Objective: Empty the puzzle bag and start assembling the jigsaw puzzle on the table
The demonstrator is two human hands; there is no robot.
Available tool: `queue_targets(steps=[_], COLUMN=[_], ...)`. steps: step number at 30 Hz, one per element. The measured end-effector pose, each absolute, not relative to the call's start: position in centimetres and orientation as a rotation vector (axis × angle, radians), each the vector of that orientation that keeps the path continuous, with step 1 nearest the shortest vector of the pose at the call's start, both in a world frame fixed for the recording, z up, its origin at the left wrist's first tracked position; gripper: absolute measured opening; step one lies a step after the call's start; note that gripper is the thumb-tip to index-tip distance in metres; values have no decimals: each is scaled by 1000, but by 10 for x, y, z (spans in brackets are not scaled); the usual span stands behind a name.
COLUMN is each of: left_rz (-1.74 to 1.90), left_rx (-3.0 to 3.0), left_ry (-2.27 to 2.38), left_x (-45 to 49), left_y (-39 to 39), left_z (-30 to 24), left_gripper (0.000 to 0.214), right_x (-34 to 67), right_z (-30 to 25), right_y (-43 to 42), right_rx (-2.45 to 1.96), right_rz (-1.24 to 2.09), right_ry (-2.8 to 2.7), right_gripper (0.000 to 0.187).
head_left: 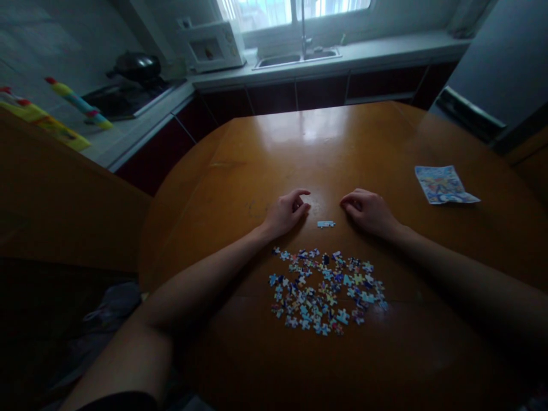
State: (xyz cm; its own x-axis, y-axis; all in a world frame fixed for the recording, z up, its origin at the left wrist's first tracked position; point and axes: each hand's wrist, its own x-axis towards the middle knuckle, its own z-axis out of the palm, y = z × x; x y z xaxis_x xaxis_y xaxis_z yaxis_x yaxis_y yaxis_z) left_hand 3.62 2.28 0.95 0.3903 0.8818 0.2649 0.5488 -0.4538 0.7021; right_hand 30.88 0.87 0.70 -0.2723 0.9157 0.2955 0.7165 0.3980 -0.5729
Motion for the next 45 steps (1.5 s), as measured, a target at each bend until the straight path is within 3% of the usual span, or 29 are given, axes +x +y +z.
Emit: queue_targets(steps=[45], left_rz=[845], left_rx=[2177], left_ry=[1241], left_x=[33], left_y=[25], left_z=[11], left_gripper=[22], right_x=[304], right_z=[10], right_y=[7], right_rx=[-1403], right_rz=[454], right_ry=[-2086], right_gripper=[17])
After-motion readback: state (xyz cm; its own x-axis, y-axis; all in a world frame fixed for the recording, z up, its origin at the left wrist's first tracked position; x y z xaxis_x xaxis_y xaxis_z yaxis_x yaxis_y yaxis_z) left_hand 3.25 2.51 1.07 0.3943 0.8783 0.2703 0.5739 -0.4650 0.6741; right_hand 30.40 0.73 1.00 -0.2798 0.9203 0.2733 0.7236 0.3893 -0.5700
